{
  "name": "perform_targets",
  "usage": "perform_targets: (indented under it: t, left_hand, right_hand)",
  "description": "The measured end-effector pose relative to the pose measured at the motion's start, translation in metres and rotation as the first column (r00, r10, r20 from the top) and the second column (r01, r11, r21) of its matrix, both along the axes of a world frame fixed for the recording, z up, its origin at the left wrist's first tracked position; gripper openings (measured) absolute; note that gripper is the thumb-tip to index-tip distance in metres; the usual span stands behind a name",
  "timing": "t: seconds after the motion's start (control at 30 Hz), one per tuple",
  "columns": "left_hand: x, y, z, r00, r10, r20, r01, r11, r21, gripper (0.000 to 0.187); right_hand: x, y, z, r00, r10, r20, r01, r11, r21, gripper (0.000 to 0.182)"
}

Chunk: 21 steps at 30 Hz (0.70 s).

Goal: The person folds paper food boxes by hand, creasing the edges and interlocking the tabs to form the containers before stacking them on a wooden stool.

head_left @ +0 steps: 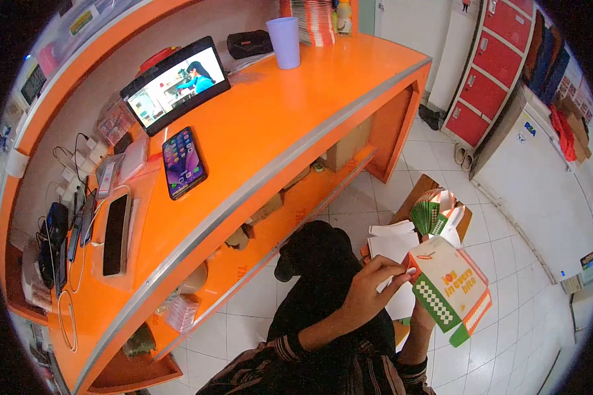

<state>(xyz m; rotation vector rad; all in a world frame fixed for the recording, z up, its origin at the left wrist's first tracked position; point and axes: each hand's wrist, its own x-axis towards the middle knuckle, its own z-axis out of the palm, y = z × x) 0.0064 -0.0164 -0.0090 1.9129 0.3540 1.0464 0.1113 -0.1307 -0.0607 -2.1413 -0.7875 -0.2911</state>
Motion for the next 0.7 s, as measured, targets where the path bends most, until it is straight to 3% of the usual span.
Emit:
perform_targets:
  t: [0.07, 0.1, 0.17, 0.3, 0.4, 0.47, 0.63, 0.7]
  left_hand:
    - [-0.001, -0.002, 0.003, 0.997, -0.044, -0.065, 0.046, 0.998, 0.032, 0.016]
    - [-0.002, -0.003, 0.006, 0.997, -0.044, -0.065, 0.046, 0.998, 0.032, 0.016]
    - [-0.004, -0.005, 0.011, 0.990, -0.011, -0.142, 0.035, 0.986, 0.163, 0.015]
    - [-0.005, -0.010, 0.012, 0.987, 0.032, -0.160, -0.003, 0.984, 0.179, 0.016]
    - [-0.003, -0.008, 0.010, 0.992, -0.001, -0.127, 0.012, 0.996, 0.084, 0.017]
    - [-0.004, -0.006, 0.012, 0.998, -0.018, -0.061, 0.021, 0.999, 0.046, 0.017]
    - [-0.004, -0.004, 0.013, 0.993, -0.035, -0.111, 0.051, 0.988, 0.145, 0.018]
    - [-0.005, -0.005, 0.015, 0.989, -0.045, -0.142, 0.068, 0.984, 0.162, 0.018]
  right_hand:
    - [0.002, -0.002, -0.003, 1.000, -0.006, 0.028, 0.007, 0.999, -0.040, 0.031]
    - [0.004, -0.003, -0.009, 0.989, 0.071, -0.132, -0.043, 0.977, 0.208, 0.029]
    - [0.009, -0.003, -0.016, 0.897, 0.259, -0.358, -0.029, 0.843, 0.538, 0.027]
    - [0.006, -0.004, -0.004, 0.893, 0.278, -0.353, -0.056, 0.848, 0.527, 0.026]
    - [0.008, -0.010, -0.005, 0.931, 0.214, -0.297, -0.074, 0.905, 0.419, 0.028]
    - [0.007, -0.010, 0.007, 0.911, 0.196, -0.363, -0.041, 0.918, 0.394, 0.032]
    - [0.010, -0.013, 0.000, 0.912, 0.199, -0.359, -0.039, 0.912, 0.408, 0.034]
    - [0.012, -0.014, 0.001, 0.859, 0.290, -0.421, -0.095, 0.900, 0.426, 0.034]
